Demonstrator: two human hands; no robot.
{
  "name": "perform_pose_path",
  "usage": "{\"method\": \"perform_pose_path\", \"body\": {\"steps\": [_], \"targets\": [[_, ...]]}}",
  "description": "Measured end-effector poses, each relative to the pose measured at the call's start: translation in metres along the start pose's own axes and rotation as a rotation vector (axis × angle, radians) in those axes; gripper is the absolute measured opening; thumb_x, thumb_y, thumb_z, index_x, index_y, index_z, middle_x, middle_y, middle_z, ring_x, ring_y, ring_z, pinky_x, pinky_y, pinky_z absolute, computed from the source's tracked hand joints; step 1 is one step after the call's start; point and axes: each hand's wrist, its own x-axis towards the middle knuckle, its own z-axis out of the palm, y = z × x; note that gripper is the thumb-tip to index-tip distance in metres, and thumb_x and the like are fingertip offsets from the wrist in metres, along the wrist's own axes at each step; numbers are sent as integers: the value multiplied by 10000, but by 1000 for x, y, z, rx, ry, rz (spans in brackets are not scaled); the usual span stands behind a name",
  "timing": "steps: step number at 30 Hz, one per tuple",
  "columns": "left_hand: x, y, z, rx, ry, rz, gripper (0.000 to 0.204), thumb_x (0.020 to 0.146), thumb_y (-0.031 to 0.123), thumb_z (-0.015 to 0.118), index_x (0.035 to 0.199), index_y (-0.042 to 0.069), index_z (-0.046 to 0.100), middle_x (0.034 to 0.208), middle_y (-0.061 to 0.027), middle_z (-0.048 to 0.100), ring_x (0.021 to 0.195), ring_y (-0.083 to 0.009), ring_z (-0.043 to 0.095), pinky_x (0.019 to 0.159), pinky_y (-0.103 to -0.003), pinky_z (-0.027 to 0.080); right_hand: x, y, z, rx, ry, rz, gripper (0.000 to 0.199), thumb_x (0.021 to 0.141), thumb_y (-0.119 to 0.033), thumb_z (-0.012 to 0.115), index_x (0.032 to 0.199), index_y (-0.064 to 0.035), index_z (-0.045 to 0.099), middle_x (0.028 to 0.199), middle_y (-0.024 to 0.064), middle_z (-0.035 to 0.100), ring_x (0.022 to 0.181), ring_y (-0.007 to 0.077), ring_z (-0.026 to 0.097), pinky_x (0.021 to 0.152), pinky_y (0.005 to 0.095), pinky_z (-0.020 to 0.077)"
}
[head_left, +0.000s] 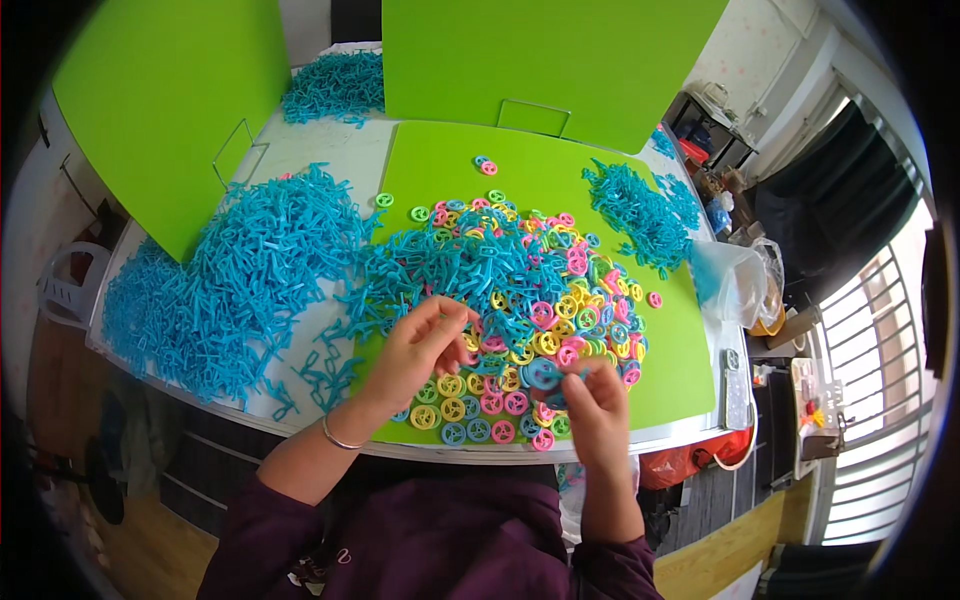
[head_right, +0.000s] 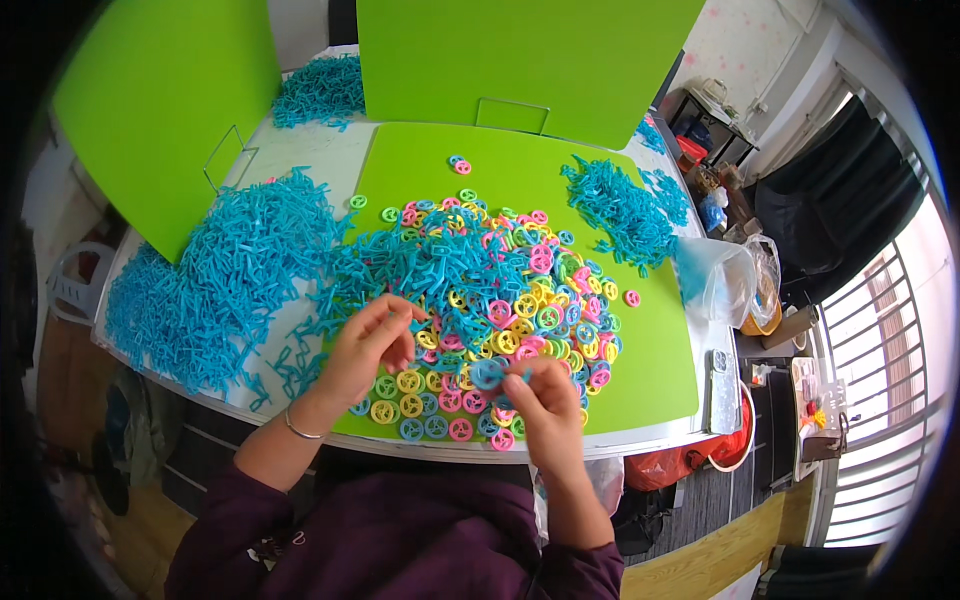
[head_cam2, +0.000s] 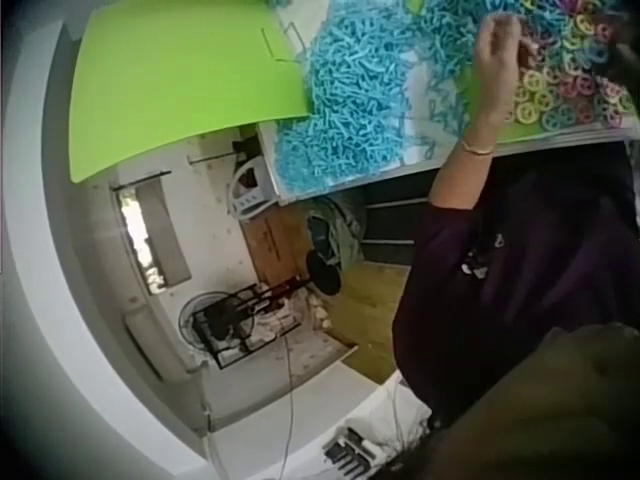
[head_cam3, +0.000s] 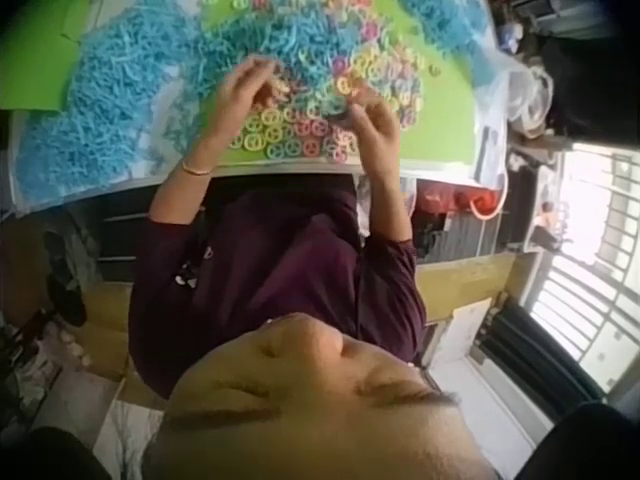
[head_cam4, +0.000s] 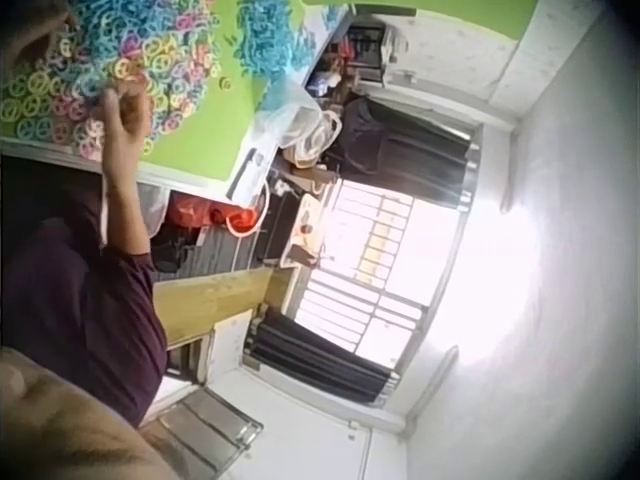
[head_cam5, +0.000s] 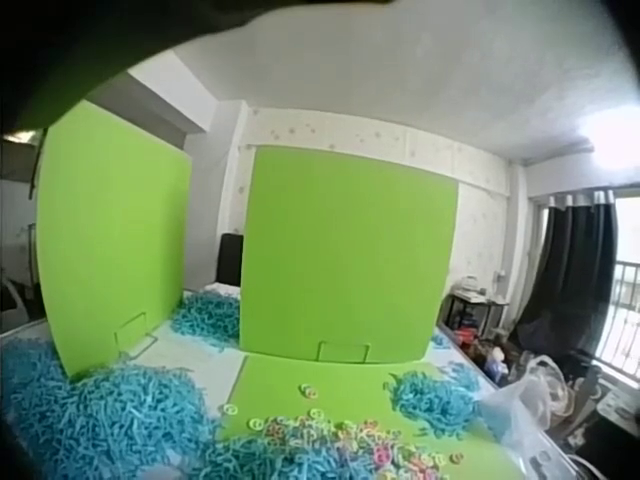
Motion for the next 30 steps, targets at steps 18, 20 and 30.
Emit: {"method": "perform_pose_path", "body": {"steps": [18, 20, 30], "targets": [[-4, -1, -9, 1272, -65, 517, 333, 687, 164, 794, 1001, 126, 687, 982, -56, 538, 956, -243, 519, 850, -351, 444, -46, -60, -34, -1096, -349, -153, 299, 772, -122, 744, 1053, -52, 668, 928, 118, 678, 849, 262, 658, 743, 344, 512], [-6, 2, -15, 1249, -58, 503, 336, 690, 154, 789, 1007, 125, 685, 1000, -59, 531, 960, -245, 514, 853, -350, 445, -14, -30, 2, -1121, -330, -416, 264, 776, -118, 735, 1025, -62, 666, 879, 105, 647, 825, 261, 626, 703, 358, 495], [-5, 1, -18, 1303, 7, 518, 222, 713, 110, 757, 911, 71, 666, 994, -69, 561, 928, -253, 585, 813, -360, 488, 34, 22, 47, -1413, -185, -549, 332, 716, -196, 749, 1020, -111, 648, 833, 78, 541, 827, 276, 529, 734, 398, 441]]}}
